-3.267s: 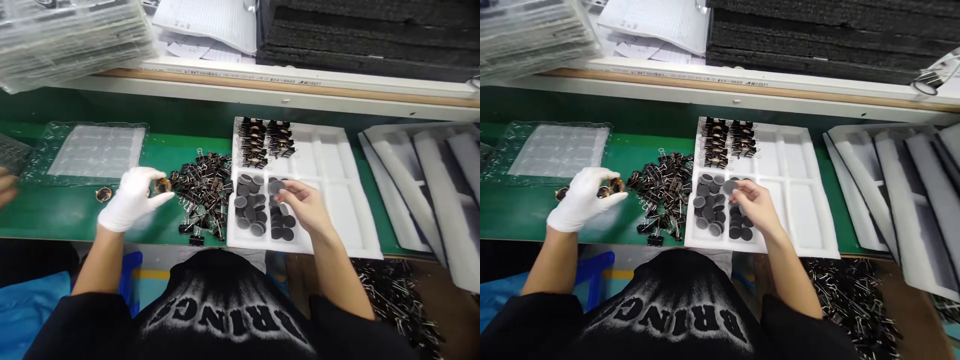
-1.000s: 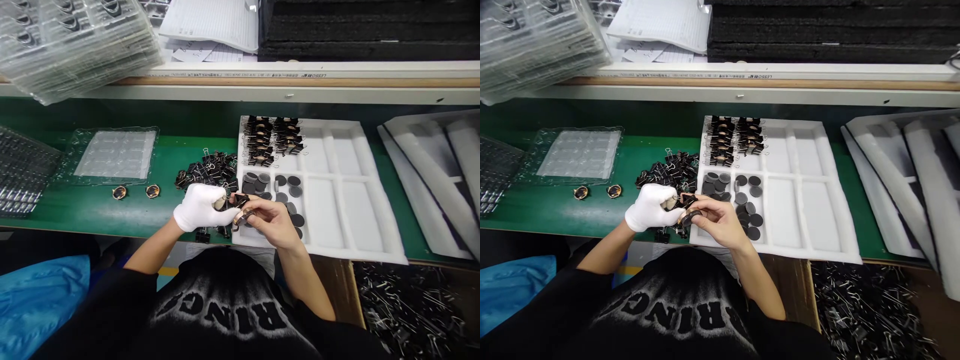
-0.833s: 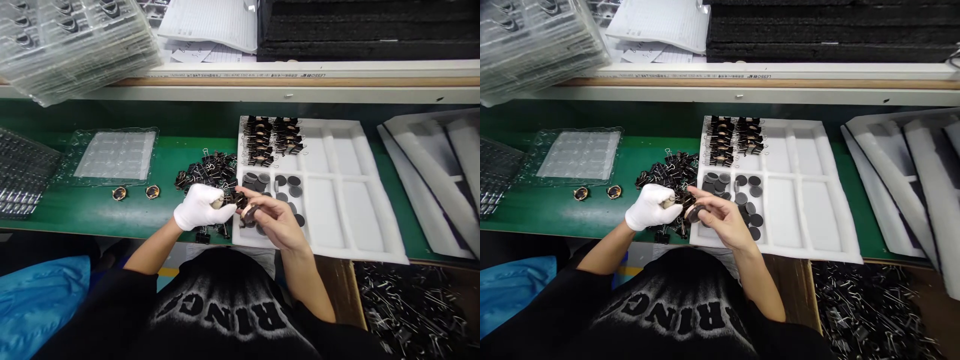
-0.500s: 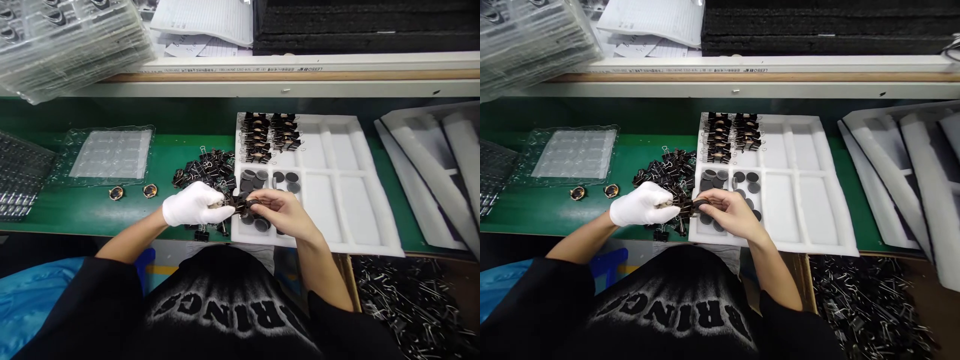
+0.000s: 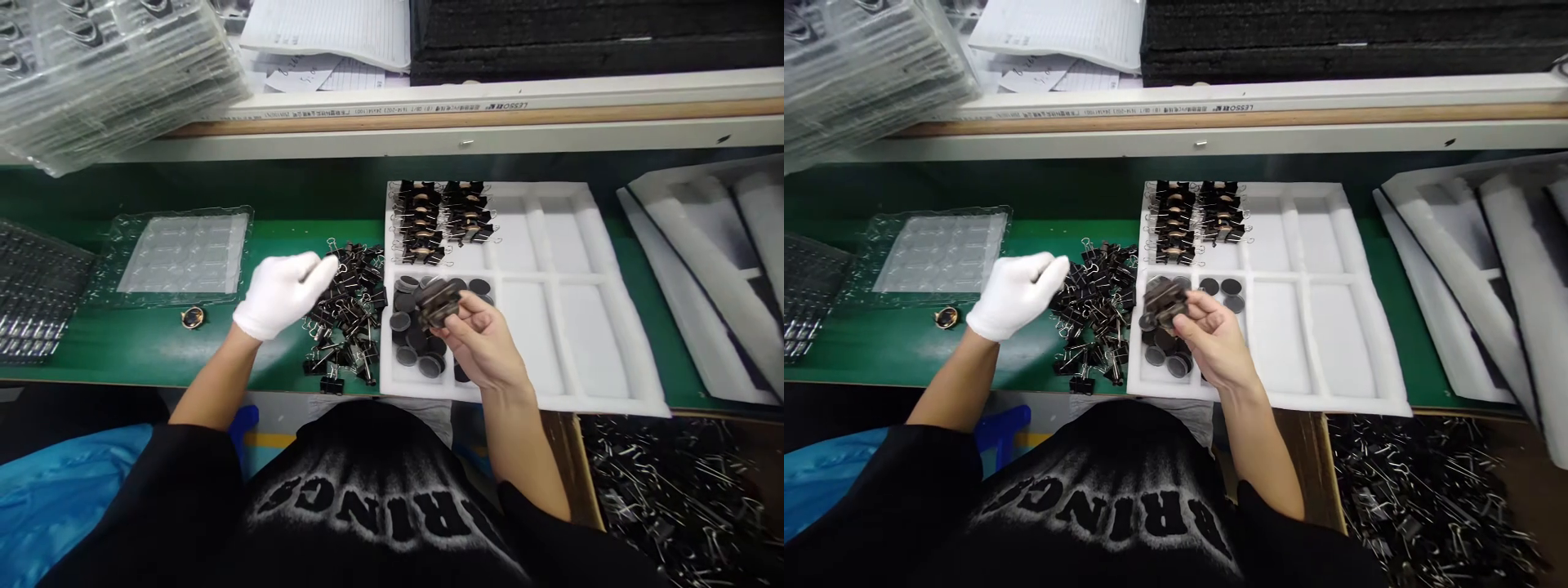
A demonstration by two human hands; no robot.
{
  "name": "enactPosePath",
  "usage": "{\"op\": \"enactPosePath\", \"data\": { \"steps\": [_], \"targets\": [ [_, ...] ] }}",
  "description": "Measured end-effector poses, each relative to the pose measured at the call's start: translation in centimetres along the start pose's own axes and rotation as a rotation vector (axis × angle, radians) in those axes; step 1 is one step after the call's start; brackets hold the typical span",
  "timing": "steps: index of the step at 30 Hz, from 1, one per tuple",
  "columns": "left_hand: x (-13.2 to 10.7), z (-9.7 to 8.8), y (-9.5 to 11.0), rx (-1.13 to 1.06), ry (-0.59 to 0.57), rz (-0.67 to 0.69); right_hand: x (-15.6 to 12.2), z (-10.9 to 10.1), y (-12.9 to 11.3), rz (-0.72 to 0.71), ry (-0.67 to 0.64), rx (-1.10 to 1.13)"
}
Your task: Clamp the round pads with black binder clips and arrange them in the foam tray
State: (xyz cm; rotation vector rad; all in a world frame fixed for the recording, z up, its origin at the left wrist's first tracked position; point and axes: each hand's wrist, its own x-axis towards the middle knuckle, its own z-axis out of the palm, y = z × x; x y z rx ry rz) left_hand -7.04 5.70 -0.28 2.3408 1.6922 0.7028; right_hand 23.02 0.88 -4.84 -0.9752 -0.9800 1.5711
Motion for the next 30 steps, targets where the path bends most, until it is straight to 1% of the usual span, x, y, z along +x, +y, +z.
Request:
{"op": "enactPosePath", "data": {
  "steps": [1,2,3,4,6,7,8,9,10,11,13,14,15,16,17,18,20,22,23,25,26,28,30],
  "targets": [
    [0.4,0.1,-0.8,0.088,0.032,-0.052,0.0,0.0,0.2,0.041,0.016,0.095],
    [0.9,0.4,-1.6,0.168,0.013,-0.065,-0.1,0.1,0.5,0.08,0.013,0.165],
    [1.4,0.7,-2.4,0.235,-0.039,-0.039,-0.1,0.2,0.8,0.111,-0.004,0.216],
    [2.0,1.0,-3.1,0.275,-0.115,0.026,-0.2,0.3,1.0,0.131,-0.026,0.251],
    [3.2,1.4,-4.4,0.285,-0.279,0.182,-0.4,0.6,1.5,0.152,-0.063,0.294],
    [3.6,1.5,-4.9,0.259,-0.328,0.239,-0.5,0.8,1.7,0.165,-0.075,0.308],
    [4.0,1.5,-5.2,0.217,-0.336,0.269,-0.5,0.9,1.9,0.183,-0.083,0.322],
    [4.3,1.5,-5.3,0.164,-0.301,0.271,-0.6,1.1,2.1,0.206,-0.091,0.338],
    [4.3,1.3,-5.1,0.106,-0.227,0.244,-0.6,1.4,2.2,0.231,-0.102,0.355],
    [4.2,1.2,-4.6,0.043,-0.13,0.195,-0.6,1.7,2.4,0.246,-0.114,0.368],
    [3.3,1.2,-2.9,-0.1,0.055,0.065,-0.3,2.7,2.7,0.239,-0.138,0.366],
    [2.6,1.4,-1.8,-0.181,0.109,0.006,-0.1,3.3,2.9,0.223,-0.143,0.35],
    [1.9,1.6,-0.5,-0.272,0.121,-0.035,0.1,3.9,3.0,0.197,-0.136,0.327],
    [1.0,2.0,0.9,-0.361,0.1,-0.051,0.4,4.5,3.2,0.167,-0.12,0.297],
    [0.2,2.5,2.1,-0.428,0.09,-0.038,0.6,5.0,3.3,0.131,-0.102,0.259],
    [-0.6,2.9,3.2,-0.452,0.103,-0.008,0.8,5.3,3.3,0.094,-0.088,0.211],
    [-1.7,3.6,4.5,-0.4,0.16,0.093,0.9,5.5,3.4,0.027,-0.085,0.092],
    [-2.2,3.8,4.8,-0.259,0.174,0.19,0.8,5.1,3.3,0.003,-0.109,-0.029],
    [-2.3,3.6,4.7,-0.173,0.16,0.211,0.6,4.7,3.2,0.001,-0.124,-0.079],
    [-2.1,3.1,4.2,-0.014,0.098,0.2,0.3,4.0,3.3,-0.002,-0.154,-0.145],
    [-1.9,2.8,4.0,0.032,0.054,0.194,0.2,3.7,3.3,-0.009,-0.17,-0.161],
    [-1.6,2.5,3.8,0.026,-0.043,0.236,0.0,3.3,3.5,-0.027,-0.21,-0.167],
    [-1.4,2.6,3.7,-0.054,-0.095,0.319,-0.1,3.1,3.5,-0.035,-0.248,-0.147]
  ]
}}
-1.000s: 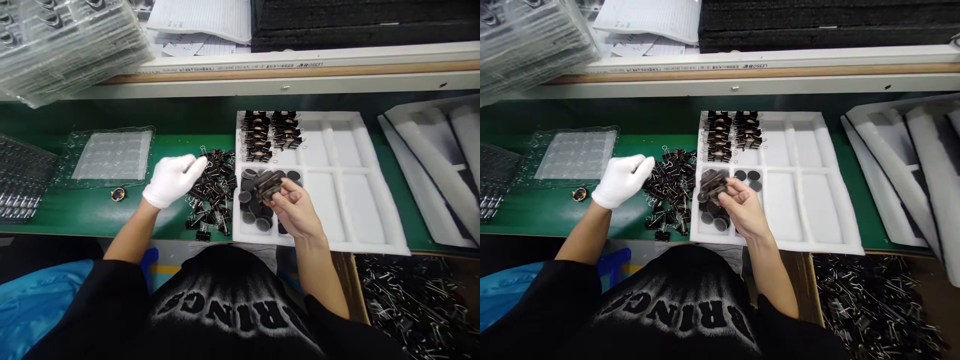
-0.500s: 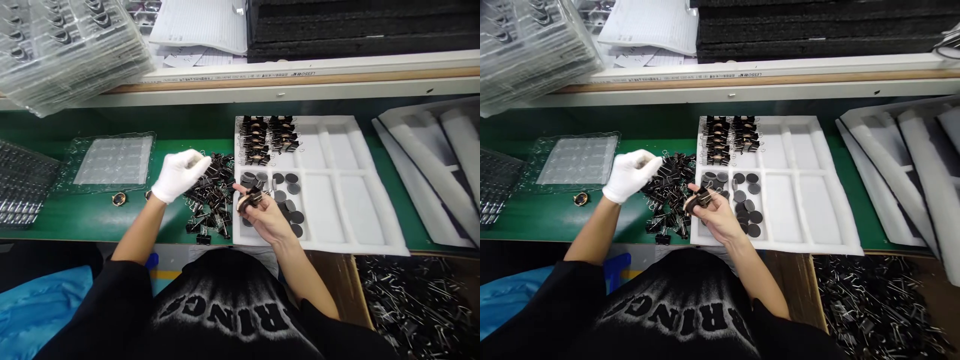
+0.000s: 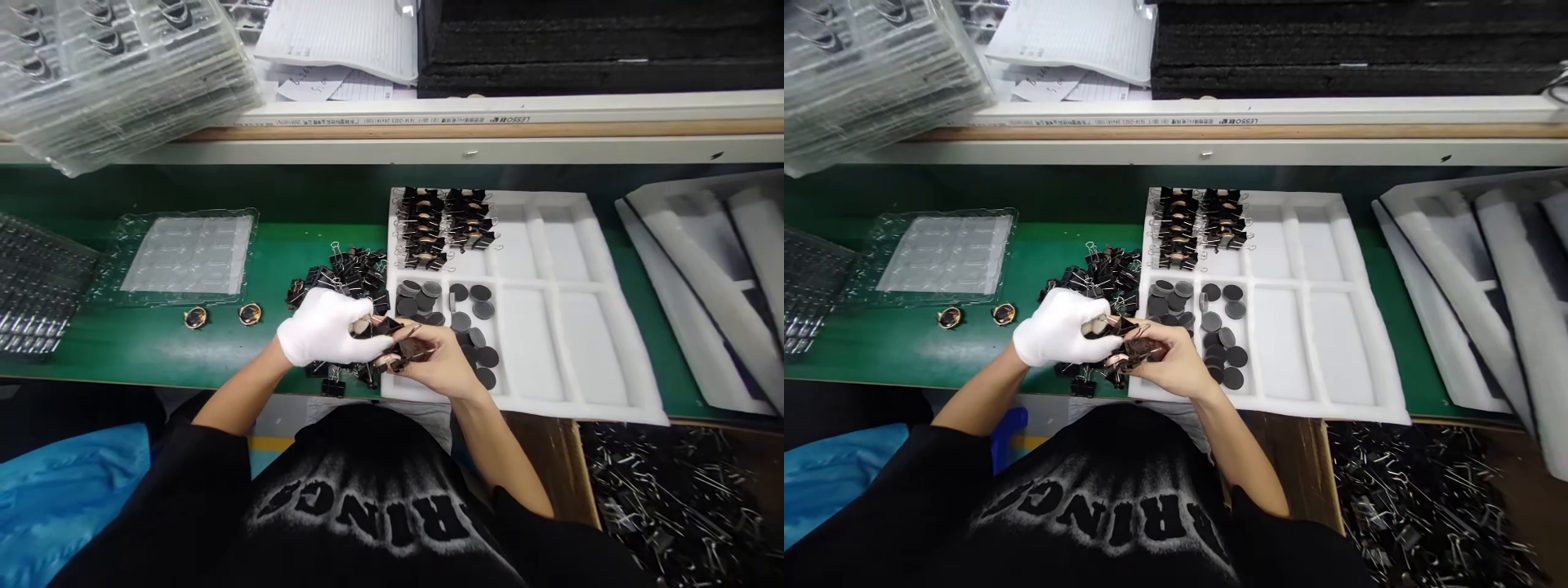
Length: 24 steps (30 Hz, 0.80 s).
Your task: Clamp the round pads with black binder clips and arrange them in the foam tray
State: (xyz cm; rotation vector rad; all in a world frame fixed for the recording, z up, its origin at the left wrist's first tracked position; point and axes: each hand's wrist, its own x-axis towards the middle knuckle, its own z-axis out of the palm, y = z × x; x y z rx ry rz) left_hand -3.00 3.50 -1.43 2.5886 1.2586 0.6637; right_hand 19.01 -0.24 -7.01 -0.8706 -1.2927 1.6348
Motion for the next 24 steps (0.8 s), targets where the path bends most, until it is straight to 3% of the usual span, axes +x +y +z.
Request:
{"op": "enactPosePath", "data": {
  "steps": [4,9,11,24],
  "targets": [
    [0.1,0.4,-0.1,-0.128,0.038,0.018,-0.4,0.1,-0.7,0.02,0.035,0.088],
    [-0.1,0.3,0.0,-0.362,0.068,-0.094,-0.2,0.9,-1.4,-0.003,0.451,0.353],
    [-0.1,0.4,0.3,-0.43,0.077,-0.116,0.2,1.4,-1.3,-0.017,0.535,0.398],
    [-0.5,2.3,1.3,-0.542,0.12,-0.219,1.2,3.0,0.0,-0.041,0.575,0.337]
  ]
}}
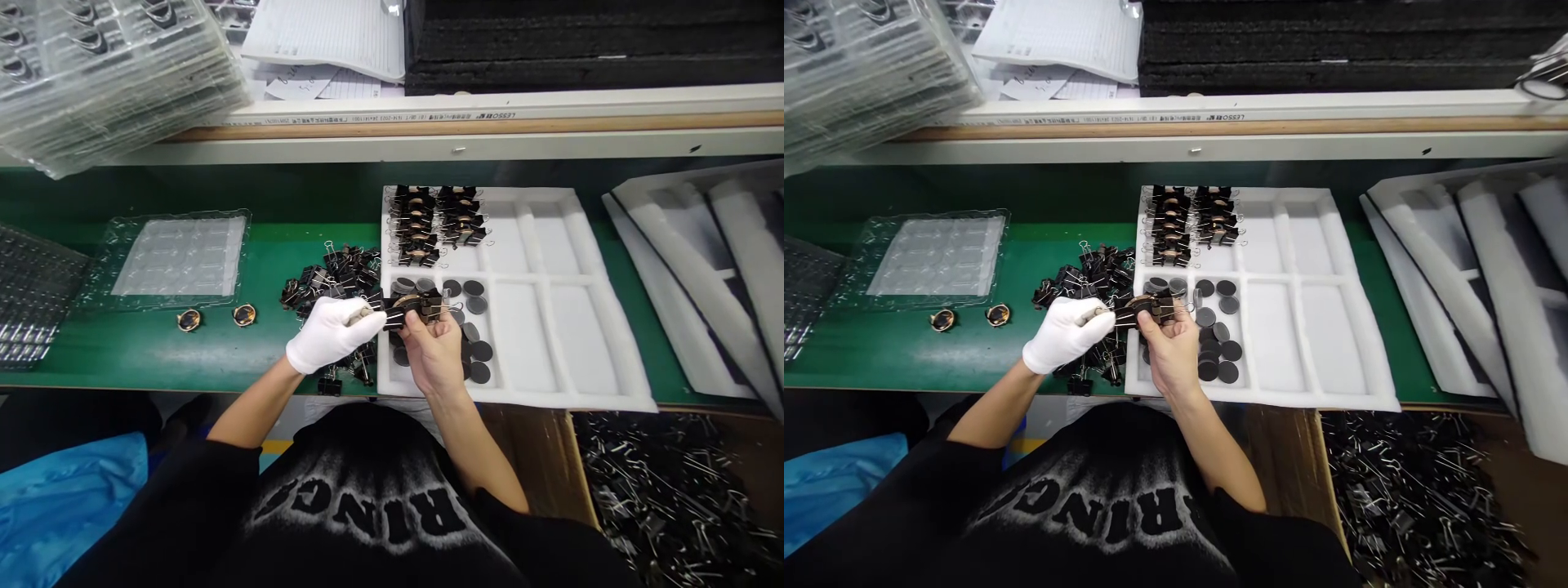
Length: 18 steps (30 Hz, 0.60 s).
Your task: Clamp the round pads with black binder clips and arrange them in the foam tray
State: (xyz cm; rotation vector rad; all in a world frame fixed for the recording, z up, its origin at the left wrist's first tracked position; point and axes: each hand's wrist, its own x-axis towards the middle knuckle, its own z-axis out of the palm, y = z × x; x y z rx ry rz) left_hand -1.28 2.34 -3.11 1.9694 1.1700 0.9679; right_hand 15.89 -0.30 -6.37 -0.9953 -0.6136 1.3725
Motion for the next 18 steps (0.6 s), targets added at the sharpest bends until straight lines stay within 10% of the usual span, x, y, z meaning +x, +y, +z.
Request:
{"op": "enactPosePath", "data": {
  "steps": [7,14,18],
  "targets": [
    [-0.3,-0.1,-0.2,0.097,-0.036,-0.015,-0.1,-0.7,-0.4,0.022,-0.067,-0.013],
    [1.1,-2.2,0.0,0.676,-0.083,0.808,2.3,-6.2,-6.2,0.376,-0.597,-0.073],
    [1.8,-2.0,0.5,0.835,-0.132,1.022,3.5,-6.4,-8.2,0.371,-0.714,-0.496]
  ]
}}
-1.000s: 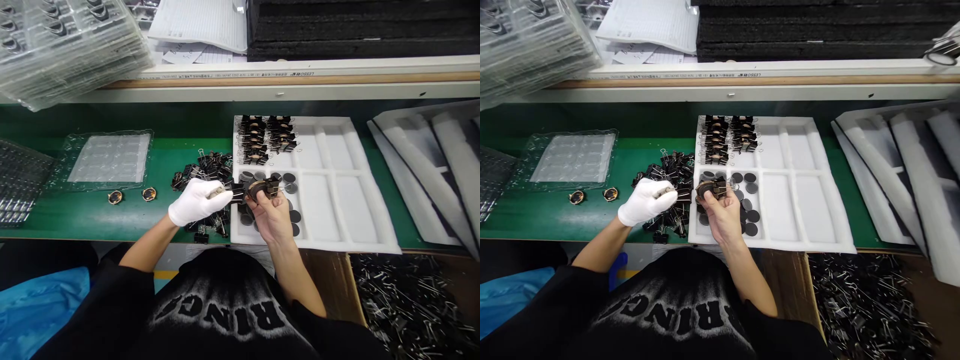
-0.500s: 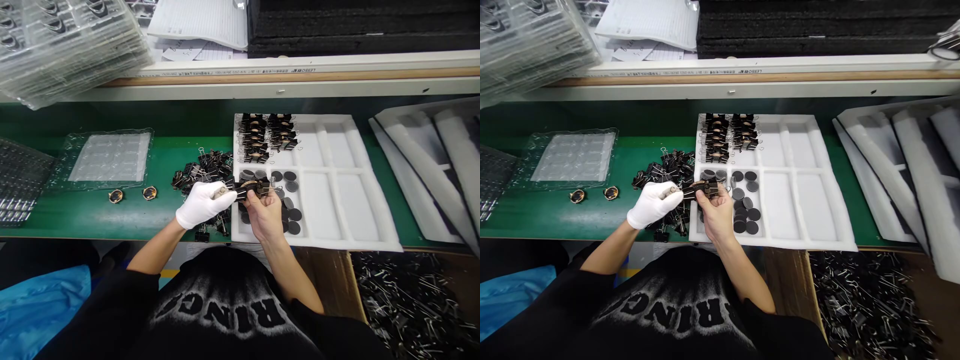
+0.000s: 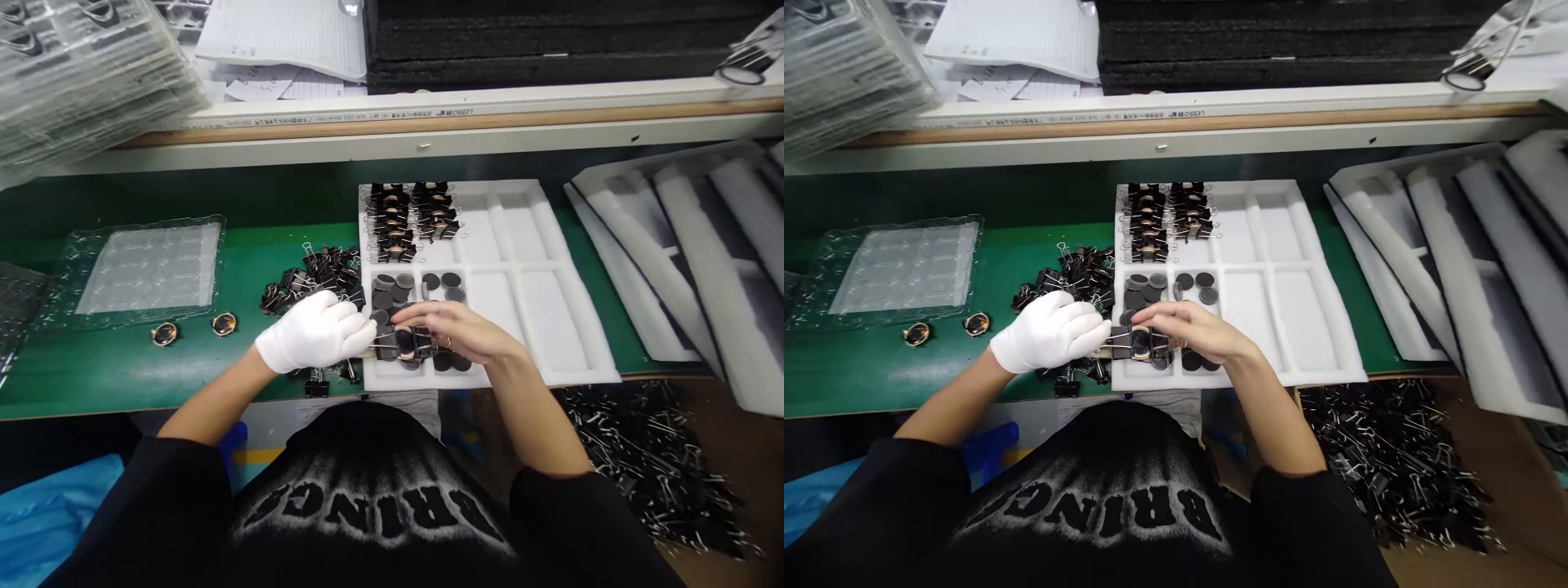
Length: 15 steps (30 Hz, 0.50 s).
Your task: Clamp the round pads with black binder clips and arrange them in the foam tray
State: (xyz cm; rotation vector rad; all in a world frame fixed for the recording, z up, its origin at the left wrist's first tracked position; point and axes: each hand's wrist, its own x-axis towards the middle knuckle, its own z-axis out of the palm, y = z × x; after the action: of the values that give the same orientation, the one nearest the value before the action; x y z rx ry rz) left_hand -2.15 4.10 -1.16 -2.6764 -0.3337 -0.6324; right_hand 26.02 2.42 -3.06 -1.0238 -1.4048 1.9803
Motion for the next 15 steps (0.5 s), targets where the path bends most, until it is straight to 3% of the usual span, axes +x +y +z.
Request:
{"op": "enactPosePath", "data": {
  "steps": [3,5,7,11,13,15],
  "targets": [
    [-0.2,0.4,0.2,0.033,-0.027,-0.045,0.0,-0.2,-0.8,-0.047,-0.002,-0.264],
    [-0.9,0.4,0.2,0.041,-0.088,-0.142,-0.1,-1.4,-1.3,-0.105,0.073,-0.329],
    [-2.0,0.2,0.2,0.029,-0.131,-0.247,0.1,-4.0,-1.9,-0.199,0.243,-0.423],
    [-3.7,-0.2,0.2,0.009,-0.097,-0.391,2.0,-11.5,-2.6,-0.372,0.65,-0.761],
    [-4.2,-0.3,0.5,0.003,-0.088,-0.422,3.6,-14.6,-2.2,-0.358,0.692,-0.915],
    [-4.6,-0.3,0.9,-0.019,-0.086,-0.436,5.1,-16.3,-1.4,-0.336,0.657,-0.997]
  ]
}}
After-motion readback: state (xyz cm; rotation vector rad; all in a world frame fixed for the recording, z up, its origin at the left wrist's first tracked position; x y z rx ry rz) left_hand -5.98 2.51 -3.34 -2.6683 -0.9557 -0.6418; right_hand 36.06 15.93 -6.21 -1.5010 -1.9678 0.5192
